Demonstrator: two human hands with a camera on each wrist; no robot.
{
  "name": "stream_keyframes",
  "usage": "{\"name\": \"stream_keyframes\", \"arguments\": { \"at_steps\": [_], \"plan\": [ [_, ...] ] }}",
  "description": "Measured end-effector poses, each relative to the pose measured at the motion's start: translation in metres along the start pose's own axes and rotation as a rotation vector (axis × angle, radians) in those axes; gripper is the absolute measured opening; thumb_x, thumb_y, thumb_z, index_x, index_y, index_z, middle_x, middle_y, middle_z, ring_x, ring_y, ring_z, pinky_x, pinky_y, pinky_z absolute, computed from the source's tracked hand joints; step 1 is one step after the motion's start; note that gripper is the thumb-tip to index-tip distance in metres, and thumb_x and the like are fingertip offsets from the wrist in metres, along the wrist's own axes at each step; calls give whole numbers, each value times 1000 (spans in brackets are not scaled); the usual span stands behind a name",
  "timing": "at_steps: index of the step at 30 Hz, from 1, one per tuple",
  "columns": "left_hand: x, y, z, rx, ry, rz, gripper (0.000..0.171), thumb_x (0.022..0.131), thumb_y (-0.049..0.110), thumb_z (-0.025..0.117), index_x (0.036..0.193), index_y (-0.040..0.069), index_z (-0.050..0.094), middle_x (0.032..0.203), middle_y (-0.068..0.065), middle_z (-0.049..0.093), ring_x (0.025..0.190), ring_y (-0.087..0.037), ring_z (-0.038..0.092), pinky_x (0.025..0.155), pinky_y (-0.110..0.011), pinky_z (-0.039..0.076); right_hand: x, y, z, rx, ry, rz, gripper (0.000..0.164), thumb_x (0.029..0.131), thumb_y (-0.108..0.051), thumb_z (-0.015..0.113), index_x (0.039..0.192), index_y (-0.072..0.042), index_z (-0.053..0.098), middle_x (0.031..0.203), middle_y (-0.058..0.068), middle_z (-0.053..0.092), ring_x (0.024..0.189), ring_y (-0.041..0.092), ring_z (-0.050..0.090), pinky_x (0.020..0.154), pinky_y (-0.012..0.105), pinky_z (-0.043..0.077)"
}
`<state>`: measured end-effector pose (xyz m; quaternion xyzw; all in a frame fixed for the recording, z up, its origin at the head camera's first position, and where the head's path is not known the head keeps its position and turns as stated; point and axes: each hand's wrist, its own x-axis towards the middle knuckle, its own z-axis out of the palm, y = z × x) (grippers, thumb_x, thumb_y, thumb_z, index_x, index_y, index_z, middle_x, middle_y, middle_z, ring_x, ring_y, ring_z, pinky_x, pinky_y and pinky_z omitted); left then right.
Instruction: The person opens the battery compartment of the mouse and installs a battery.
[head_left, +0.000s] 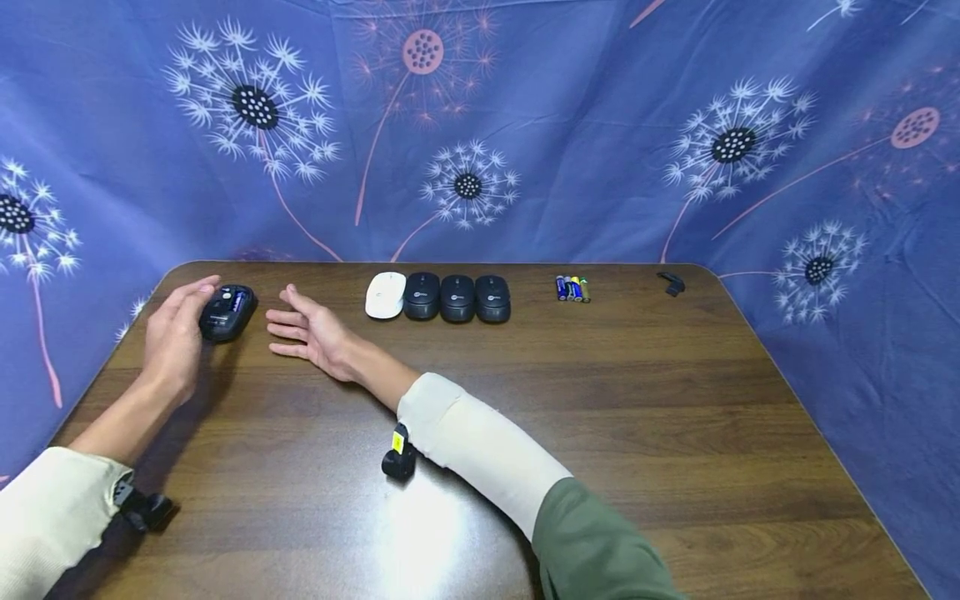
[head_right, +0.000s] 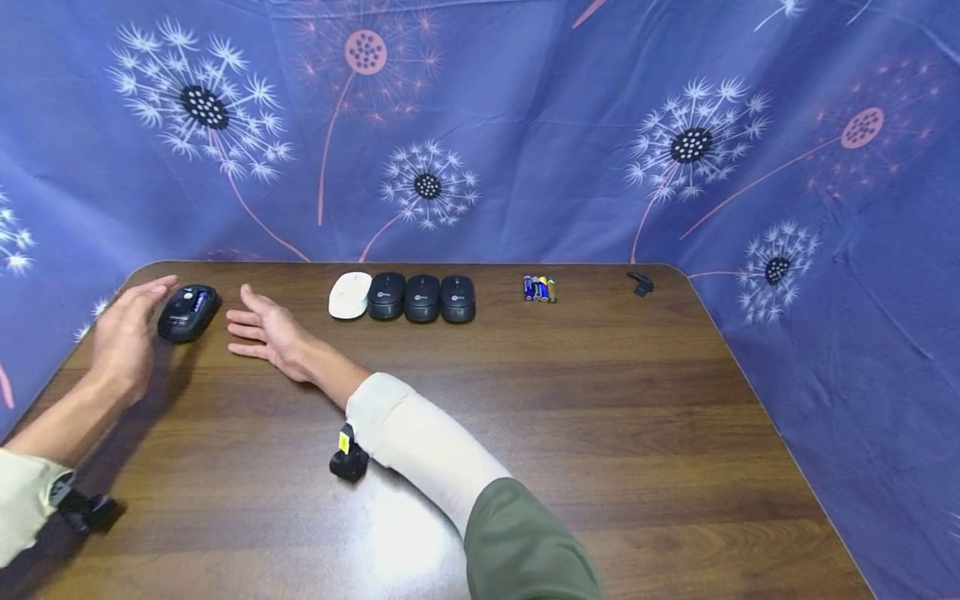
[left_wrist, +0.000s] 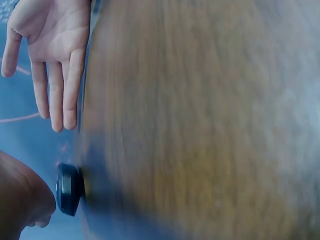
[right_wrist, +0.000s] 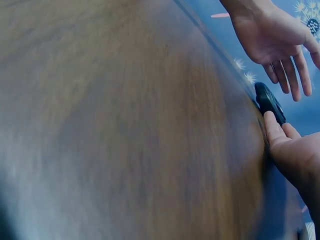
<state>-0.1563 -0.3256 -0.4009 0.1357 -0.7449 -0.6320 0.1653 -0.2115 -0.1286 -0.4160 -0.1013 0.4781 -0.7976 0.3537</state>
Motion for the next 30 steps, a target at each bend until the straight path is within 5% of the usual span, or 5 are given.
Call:
{"name": "stream_keyframes", "arguments": {
  "at_steps": [6,17,22,30],
  "plan": [
    [-2,2,16,-142,-7,64,21,113,24,68,127,26,83,121,21,80,121,4,65,101,-6,48,-10,-13,-16,-39,-25,-2,65,124,-42,38,178,-5,29,178,28,42,164,48,44,135,65,42],
    [-7,3,31,-257,-63,178,17,113,8,65,116,12,82,101,13,85,100,-2,76,94,-12,57,-25,-24,-38,-125,-62,24,63,125,-40,36,177,-5,31,178,27,42,161,51,48,132,67,44],
    [-9,0,31,-352,-135,213,20,112,0,63,112,8,81,101,5,86,94,-5,79,88,-13,64,-33,-24,-47,-168,-78,28,63,125,-39,35,177,-3,32,176,27,44,159,52,50,131,65,47],
    [-12,0,37,-367,-227,209,19,113,0,62,111,7,81,106,6,85,94,-4,79,88,-14,65,-47,-33,-57,-215,-97,30,63,126,-38,34,177,-3,29,175,28,46,157,54,51,127,62,53]
  ]
}}
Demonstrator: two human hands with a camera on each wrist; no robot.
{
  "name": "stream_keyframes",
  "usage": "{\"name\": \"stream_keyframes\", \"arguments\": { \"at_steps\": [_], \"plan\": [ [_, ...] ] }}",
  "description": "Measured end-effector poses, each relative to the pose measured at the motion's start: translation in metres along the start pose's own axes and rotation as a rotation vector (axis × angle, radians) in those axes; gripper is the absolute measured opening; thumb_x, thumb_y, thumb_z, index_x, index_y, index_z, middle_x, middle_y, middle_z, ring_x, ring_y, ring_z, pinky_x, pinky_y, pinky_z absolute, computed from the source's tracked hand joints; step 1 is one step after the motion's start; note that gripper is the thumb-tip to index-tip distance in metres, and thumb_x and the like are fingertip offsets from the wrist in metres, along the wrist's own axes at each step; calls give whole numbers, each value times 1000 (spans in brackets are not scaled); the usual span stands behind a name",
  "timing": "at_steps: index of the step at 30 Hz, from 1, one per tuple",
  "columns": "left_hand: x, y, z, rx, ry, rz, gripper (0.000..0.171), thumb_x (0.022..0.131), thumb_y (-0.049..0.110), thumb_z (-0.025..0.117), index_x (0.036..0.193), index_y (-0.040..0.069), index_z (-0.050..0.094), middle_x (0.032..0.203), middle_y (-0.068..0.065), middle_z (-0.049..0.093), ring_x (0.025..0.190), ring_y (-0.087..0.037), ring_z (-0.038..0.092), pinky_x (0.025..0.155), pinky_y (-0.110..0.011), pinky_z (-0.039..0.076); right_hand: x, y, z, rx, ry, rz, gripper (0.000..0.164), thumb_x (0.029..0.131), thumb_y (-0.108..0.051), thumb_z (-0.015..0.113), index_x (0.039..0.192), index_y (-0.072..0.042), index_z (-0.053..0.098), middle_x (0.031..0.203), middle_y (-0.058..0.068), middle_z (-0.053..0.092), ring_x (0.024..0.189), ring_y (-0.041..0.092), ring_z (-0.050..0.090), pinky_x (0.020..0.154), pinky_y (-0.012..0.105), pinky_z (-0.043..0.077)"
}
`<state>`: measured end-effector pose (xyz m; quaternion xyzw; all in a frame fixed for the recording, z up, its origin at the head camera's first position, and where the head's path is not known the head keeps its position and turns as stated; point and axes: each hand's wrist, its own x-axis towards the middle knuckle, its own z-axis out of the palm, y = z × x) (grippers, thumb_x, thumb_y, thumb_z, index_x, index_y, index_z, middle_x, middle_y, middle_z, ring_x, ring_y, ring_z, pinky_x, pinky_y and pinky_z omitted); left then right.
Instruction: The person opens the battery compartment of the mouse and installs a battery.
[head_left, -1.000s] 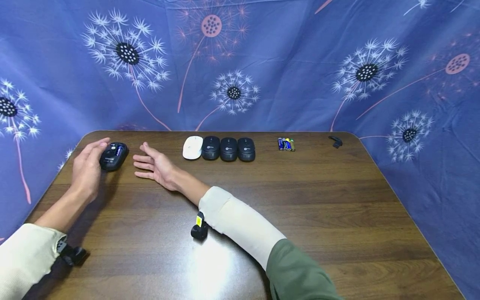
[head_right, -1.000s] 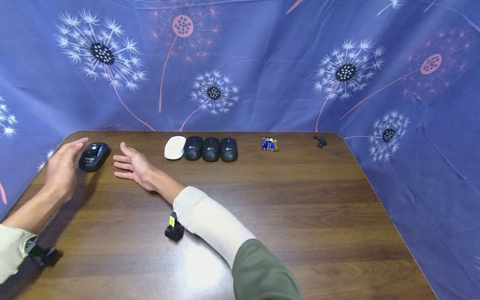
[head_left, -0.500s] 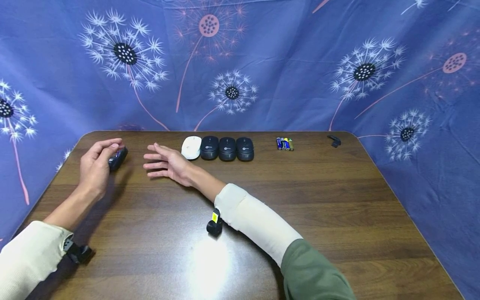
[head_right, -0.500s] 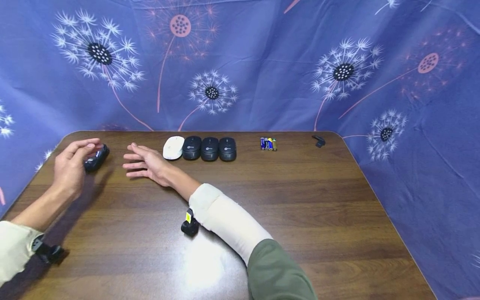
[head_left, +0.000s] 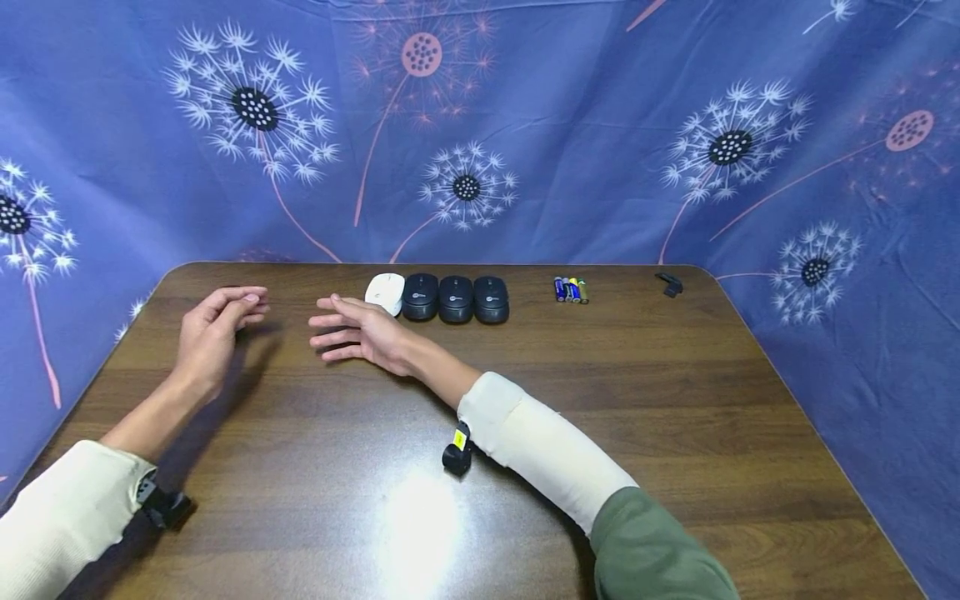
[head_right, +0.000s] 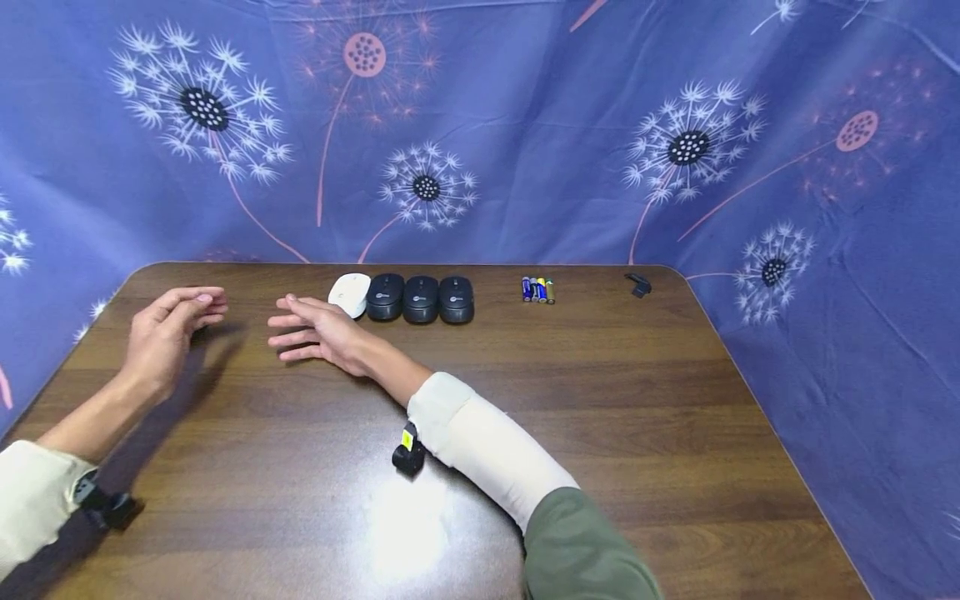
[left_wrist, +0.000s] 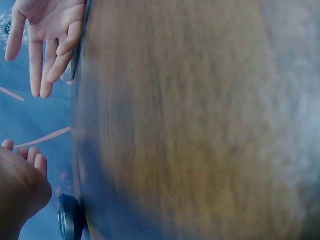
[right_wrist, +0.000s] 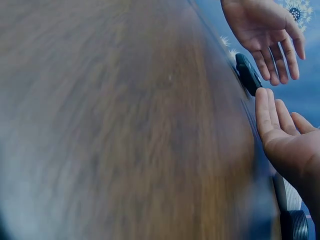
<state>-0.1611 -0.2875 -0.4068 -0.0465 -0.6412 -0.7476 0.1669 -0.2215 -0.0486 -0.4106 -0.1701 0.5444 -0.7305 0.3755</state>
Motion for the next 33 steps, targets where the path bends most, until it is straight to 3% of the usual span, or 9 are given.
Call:
{"name": "stream_keyframes", "arguments": {
  "at_steps": [8,13,18,21,25,30,33],
  "plan": [
    [-5,-3,10,58,-127,-20,16,115,4,61,117,2,77,110,6,83,96,-4,81,90,-17,67,-18,-2,-15,-27,18,15,61,126,-35,34,177,-3,28,173,29,48,156,55,52,124,59,57],
    [-7,-2,15,77,-186,-91,14,115,8,63,121,8,75,112,7,81,97,-6,81,89,-18,68,-28,-1,-23,-70,49,32,56,125,-29,41,173,-2,37,167,30,55,151,53,58,109,44,68],
    [-9,-1,21,85,-227,-165,13,115,9,65,122,11,76,107,5,81,95,-9,82,85,-21,69,-36,-1,-30,-105,56,41,52,124,-25,44,169,1,43,163,32,58,124,35,77,95,33,70],
    [-10,-2,26,133,-252,-190,13,115,10,65,122,12,75,106,6,81,95,-9,82,83,-22,70,-42,-2,-33,-124,51,45,52,123,-23,45,169,2,44,161,33,59,108,20,77,92,31,70],
    [-11,-1,32,197,-278,-207,13,116,13,64,121,15,76,107,8,80,96,-10,82,83,-23,70,-50,-4,-37,-139,46,51,51,123,-20,46,168,3,45,159,35,60,102,17,77,89,30,69],
    [-10,-2,42,248,-297,-226,18,117,14,63,128,3,72,110,11,79,96,-9,81,85,-23,70,-60,-3,-43,-139,55,54,47,122,-16,45,165,4,49,149,34,66,98,16,79,85,30,69],
    [-10,-4,49,272,-315,-234,27,117,14,61,133,-7,67,112,11,79,97,-9,81,85,-24,70,-68,-2,-47,-130,58,53,46,122,-15,45,164,5,50,134,24,74,97,16,79,84,30,69]
  ]
}}
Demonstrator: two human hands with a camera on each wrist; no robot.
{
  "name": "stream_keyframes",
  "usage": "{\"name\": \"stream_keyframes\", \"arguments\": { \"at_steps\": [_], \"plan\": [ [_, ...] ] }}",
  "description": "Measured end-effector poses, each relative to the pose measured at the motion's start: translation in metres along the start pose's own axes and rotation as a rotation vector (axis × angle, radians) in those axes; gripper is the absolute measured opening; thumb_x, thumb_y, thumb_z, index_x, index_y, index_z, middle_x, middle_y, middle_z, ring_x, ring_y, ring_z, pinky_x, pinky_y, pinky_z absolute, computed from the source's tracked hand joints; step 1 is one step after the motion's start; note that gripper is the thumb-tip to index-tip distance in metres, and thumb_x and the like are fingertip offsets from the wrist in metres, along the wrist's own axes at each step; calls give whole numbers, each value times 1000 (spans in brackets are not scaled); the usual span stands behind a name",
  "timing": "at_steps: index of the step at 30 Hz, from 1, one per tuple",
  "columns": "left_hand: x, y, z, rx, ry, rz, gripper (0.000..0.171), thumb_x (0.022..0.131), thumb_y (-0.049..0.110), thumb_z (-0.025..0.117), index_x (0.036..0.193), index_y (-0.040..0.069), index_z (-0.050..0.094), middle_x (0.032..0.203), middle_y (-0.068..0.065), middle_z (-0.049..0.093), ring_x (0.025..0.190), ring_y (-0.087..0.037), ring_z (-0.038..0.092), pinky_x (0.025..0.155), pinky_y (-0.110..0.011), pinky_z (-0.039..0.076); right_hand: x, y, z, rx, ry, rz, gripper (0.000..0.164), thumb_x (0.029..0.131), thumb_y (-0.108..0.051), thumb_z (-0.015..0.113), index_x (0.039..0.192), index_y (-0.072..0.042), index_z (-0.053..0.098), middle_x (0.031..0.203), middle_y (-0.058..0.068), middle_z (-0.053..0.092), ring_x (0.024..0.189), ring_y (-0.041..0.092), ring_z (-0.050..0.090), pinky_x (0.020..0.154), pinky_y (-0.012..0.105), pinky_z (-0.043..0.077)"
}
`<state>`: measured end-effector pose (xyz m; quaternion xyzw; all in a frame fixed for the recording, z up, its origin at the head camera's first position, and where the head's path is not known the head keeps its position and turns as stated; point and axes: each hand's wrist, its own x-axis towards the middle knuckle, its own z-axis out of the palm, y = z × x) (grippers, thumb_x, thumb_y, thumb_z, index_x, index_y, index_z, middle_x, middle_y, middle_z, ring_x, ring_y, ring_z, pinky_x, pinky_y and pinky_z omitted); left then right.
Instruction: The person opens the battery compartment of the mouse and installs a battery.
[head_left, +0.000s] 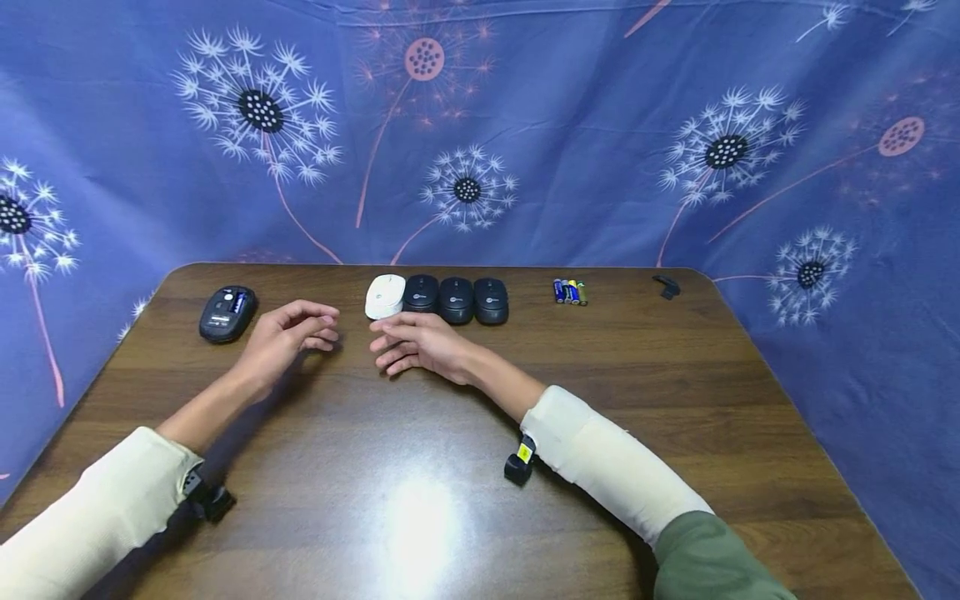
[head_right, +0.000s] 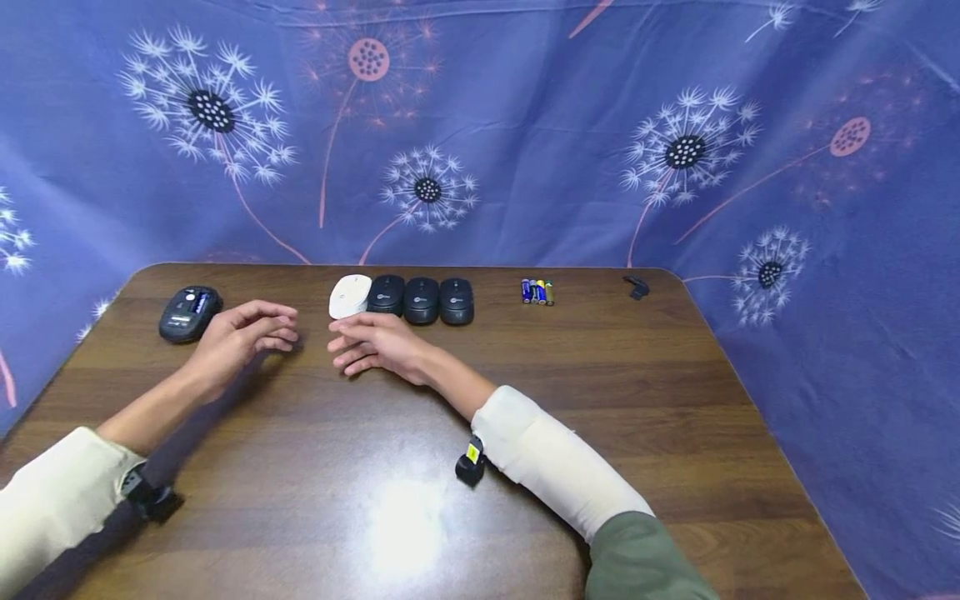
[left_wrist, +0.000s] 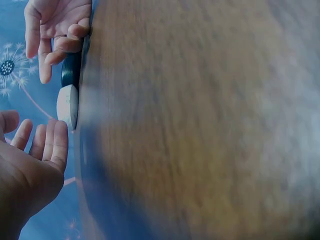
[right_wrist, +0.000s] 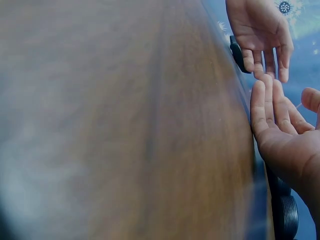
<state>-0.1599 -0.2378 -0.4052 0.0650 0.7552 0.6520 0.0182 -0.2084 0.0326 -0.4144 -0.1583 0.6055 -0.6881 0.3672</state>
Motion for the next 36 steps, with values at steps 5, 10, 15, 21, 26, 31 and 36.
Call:
{"name": "stream_keyframes", "arguments": {
  "at_steps": [5,10,15,21,26,31,36],
  "plan": [
    [3,0,9,26,-17,-14,33,117,14,60,136,-13,64,115,7,80,97,-10,80,86,-25,70,-11,3,-4,12,-14,-1,47,121,-13,47,164,7,49,114,5,76,95,16,80,83,30,69],
    [6,1,18,19,-38,-33,36,117,14,61,138,-15,62,113,2,80,98,-10,79,88,-25,70,-21,2,-9,17,-11,-4,47,121,-13,49,163,8,49,112,5,77,94,16,80,83,31,69],
    [9,4,27,28,-73,-50,39,117,11,59,142,-18,59,119,-6,78,100,-12,79,91,-25,69,-31,-1,-20,9,20,-3,47,121,-13,49,163,8,49,115,9,77,95,17,81,84,31,70],
    [15,8,40,58,-83,-58,35,116,10,60,140,-15,63,126,-16,75,100,-14,79,92,-25,69,-42,-3,-35,-11,75,-7,47,121,-13,50,162,8,50,114,8,78,93,17,80,83,30,69],
    [21,12,53,59,-83,-38,32,115,8,61,137,-14,65,122,-21,75,98,-18,80,90,-26,69,-50,-6,-41,-25,125,-12,46,120,-14,53,159,9,53,113,8,79,90,15,80,81,29,70],
    [28,16,69,70,-90,-6,32,113,7,64,135,-15,67,123,-29,74,97,-19,80,86,-26,69,-56,-9,-47,-58,150,-33,44,119,-12,54,157,10,56,111,8,79,88,14,80,80,29,70],
    [37,21,86,82,-97,6,30,112,6,65,134,-14,69,126,-35,73,96,-20,80,85,-24,68,-65,-14,-54,-105,172,-50,43,120,-12,53,154,13,57,107,4,79,89,12,78,81,27,69]
  ]
}}
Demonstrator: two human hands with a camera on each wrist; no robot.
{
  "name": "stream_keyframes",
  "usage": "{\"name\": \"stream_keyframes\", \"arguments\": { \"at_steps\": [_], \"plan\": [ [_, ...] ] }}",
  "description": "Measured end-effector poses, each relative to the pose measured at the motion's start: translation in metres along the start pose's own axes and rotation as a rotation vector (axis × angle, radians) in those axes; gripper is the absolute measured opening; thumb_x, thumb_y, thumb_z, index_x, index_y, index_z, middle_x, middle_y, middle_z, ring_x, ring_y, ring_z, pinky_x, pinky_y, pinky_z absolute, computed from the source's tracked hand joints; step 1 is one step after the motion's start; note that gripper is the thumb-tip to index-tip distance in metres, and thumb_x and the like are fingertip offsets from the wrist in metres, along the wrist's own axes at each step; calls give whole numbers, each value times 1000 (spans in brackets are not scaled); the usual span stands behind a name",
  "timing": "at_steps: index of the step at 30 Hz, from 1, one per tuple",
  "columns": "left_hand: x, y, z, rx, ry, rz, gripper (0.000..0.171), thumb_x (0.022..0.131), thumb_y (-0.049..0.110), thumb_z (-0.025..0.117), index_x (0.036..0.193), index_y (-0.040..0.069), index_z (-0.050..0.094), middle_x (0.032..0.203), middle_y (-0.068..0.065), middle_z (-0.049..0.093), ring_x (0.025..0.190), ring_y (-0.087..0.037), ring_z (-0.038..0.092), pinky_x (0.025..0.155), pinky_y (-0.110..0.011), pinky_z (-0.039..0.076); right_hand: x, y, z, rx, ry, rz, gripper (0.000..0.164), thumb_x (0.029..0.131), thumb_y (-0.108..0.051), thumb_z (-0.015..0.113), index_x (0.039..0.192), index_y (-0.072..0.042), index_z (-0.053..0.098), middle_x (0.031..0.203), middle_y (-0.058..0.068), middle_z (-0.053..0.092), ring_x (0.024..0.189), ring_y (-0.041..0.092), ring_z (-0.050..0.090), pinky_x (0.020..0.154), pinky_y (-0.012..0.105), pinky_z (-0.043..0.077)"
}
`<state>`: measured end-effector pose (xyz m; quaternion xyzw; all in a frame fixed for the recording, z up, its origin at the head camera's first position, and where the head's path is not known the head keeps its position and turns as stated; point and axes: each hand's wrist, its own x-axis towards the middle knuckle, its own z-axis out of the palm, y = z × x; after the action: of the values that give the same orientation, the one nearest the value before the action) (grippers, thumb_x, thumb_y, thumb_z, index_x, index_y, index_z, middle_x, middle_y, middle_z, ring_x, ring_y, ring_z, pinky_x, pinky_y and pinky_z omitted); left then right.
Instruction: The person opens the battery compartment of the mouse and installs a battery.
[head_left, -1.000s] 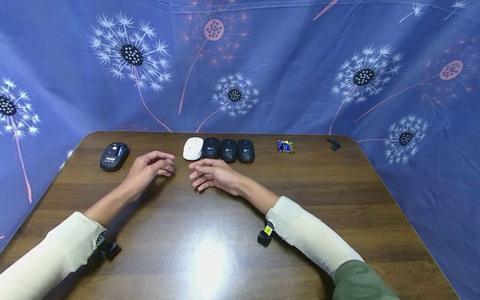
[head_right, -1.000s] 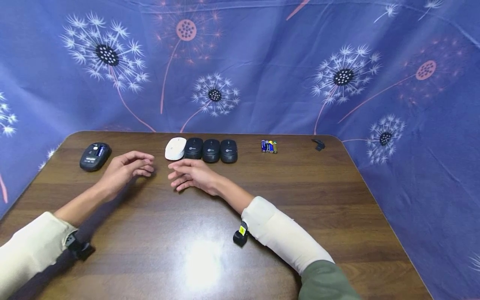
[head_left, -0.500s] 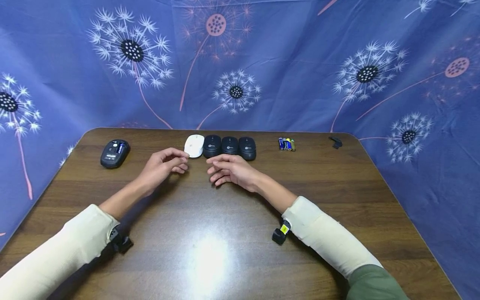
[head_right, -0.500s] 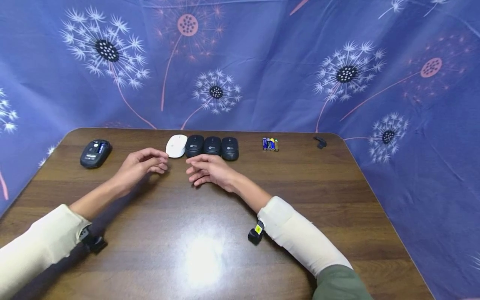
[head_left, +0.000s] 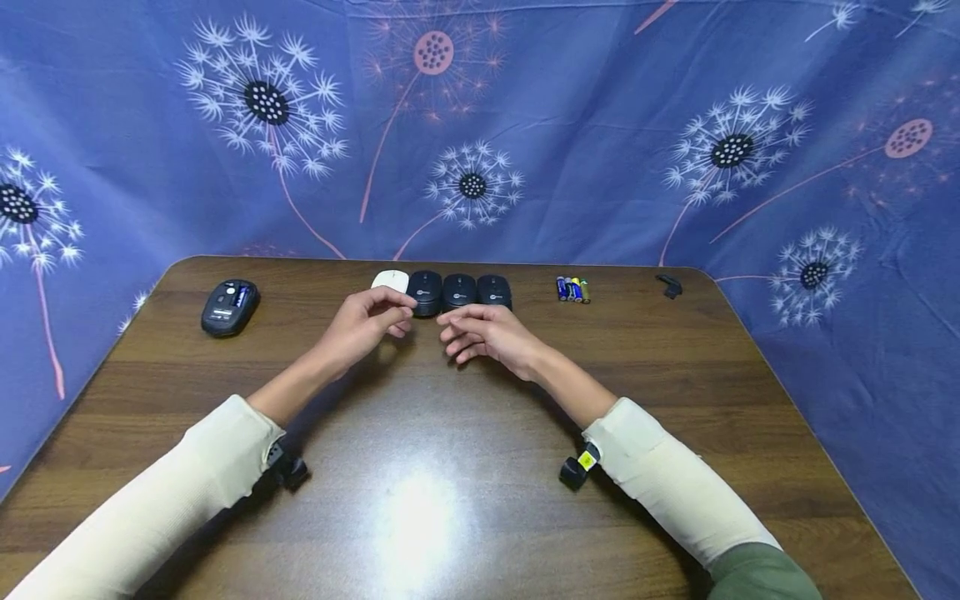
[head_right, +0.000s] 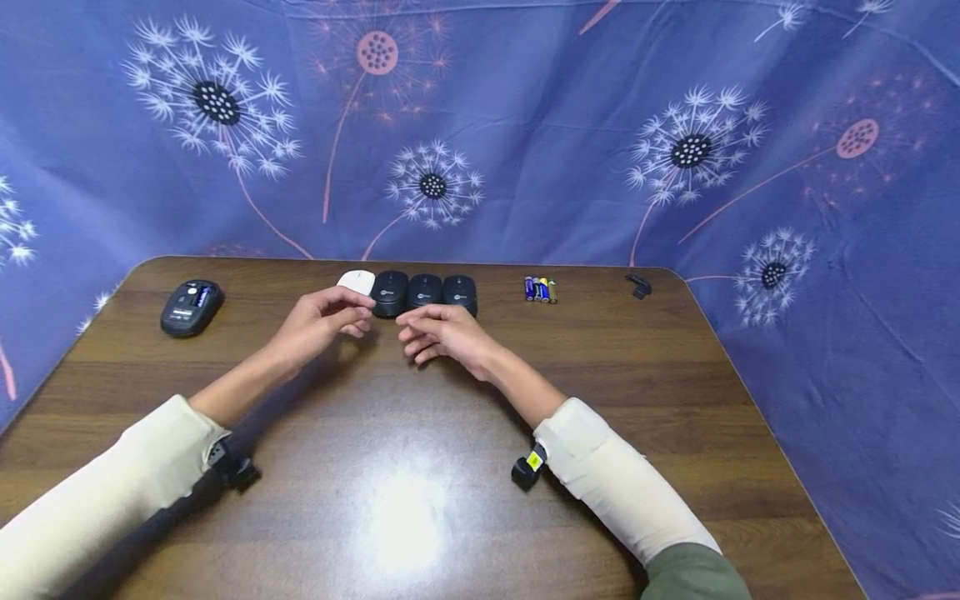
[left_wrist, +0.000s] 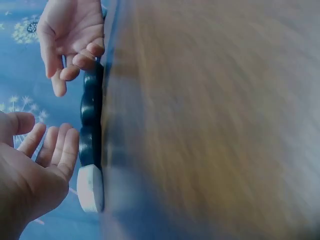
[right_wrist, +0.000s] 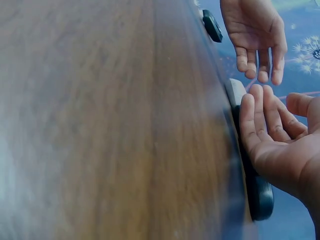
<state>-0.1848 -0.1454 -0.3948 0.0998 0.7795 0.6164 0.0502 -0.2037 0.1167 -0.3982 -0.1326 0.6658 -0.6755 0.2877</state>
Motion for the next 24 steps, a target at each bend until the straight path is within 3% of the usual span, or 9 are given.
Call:
{"name": "stream_keyframes", "arguments": {
  "at_steps": [8,11,15,20,24],
  "plan": [
    [11,12,20,77,-2,55,27,112,8,66,132,-8,72,121,-33,76,101,-36,78,84,-28,67,-8,-1,-20,-70,84,-40,40,119,-13,57,150,12,63,108,6,80,90,14,79,82,29,70],
    [13,14,25,139,-1,86,24,111,8,68,130,-6,74,114,-30,77,99,-39,76,80,-26,64,-12,-3,-27,-107,128,-58,38,118,-13,58,147,10,66,113,16,80,89,15,79,82,30,71],
    [15,18,34,244,1,149,22,110,8,70,128,-3,76,116,-24,80,98,-31,76,82,-24,59,-16,-7,-36,-175,194,-107,34,118,-12,60,142,11,69,122,31,76,88,17,80,82,33,72],
    [18,23,45,440,-17,288,20,109,9,69,124,-1,78,117,-17,79,101,-26,76,90,-37,64,-19,-10,-42,-318,263,-179,32,117,-13,62,137,10,72,119,31,77,94,23,80,85,37,73],
    [19,25,53,688,-63,473,19,108,10,68,120,-1,78,114,-14,74,101,-29,71,92,-47,64,-21,-9,-46,-374,302,-204,32,117,-13,63,136,10,74,117,31,78,96,22,79,84,35,72]
  ]
}}
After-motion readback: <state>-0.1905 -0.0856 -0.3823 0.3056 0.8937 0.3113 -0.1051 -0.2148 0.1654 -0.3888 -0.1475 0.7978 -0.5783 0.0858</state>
